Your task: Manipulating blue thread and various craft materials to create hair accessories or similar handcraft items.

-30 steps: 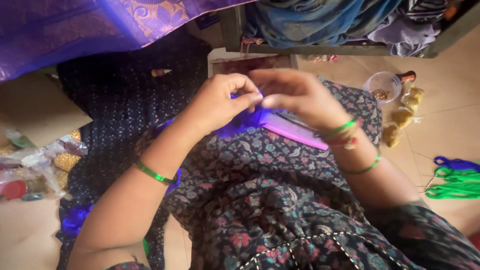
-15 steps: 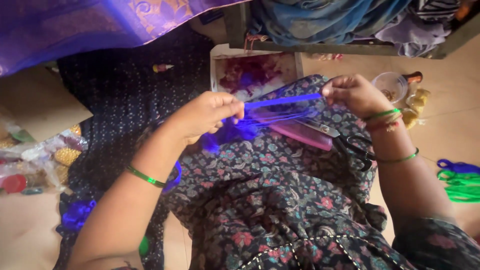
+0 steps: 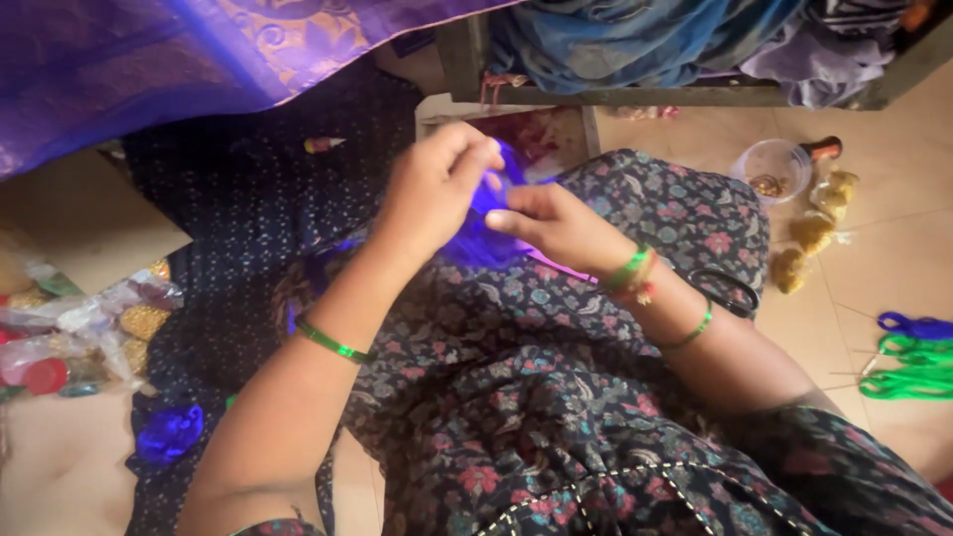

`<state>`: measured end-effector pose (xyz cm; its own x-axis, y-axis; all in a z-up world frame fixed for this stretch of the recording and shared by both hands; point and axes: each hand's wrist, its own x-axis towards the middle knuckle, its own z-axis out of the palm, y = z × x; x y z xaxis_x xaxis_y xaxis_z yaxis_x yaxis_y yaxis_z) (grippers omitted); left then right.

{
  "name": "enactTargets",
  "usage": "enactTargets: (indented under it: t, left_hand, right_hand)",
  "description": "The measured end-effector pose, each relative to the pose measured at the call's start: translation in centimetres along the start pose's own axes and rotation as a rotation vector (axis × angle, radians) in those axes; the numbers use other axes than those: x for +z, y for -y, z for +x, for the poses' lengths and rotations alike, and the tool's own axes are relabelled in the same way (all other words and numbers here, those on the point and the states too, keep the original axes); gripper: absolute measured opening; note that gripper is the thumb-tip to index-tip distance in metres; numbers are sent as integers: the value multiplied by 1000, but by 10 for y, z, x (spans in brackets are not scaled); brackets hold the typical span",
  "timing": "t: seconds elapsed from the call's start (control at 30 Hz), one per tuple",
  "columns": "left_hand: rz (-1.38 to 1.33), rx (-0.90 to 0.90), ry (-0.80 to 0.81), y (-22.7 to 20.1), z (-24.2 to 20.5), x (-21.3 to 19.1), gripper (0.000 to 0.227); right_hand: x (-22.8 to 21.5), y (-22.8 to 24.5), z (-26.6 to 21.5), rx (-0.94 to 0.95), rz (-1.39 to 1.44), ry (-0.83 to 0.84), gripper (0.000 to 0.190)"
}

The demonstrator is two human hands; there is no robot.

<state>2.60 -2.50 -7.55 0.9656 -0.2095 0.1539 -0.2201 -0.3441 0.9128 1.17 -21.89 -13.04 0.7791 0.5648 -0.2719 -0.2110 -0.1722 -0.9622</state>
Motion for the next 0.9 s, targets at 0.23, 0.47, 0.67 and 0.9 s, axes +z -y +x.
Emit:
enactTargets:
  t: [0.23, 0.47, 0.67, 0.9]
  left_hand:
    - [54, 33, -224, 18, -16, -59, 20]
    - [-312, -316, -33, -13, -14, -35, 19]
    - [-508, -443, 147, -13, -8, -15, 20]
    - [-490, -495, -40, 12, -25, -72, 21]
  right_hand:
    - [-50, -31, -19, -88, -357, -71, 33]
    - [-40, 26, -26, -385, -622, -198, 38]
    - [22, 14, 11, -402, 4, -32, 45]
    - [4, 0, -15, -86, -447, 113, 35]
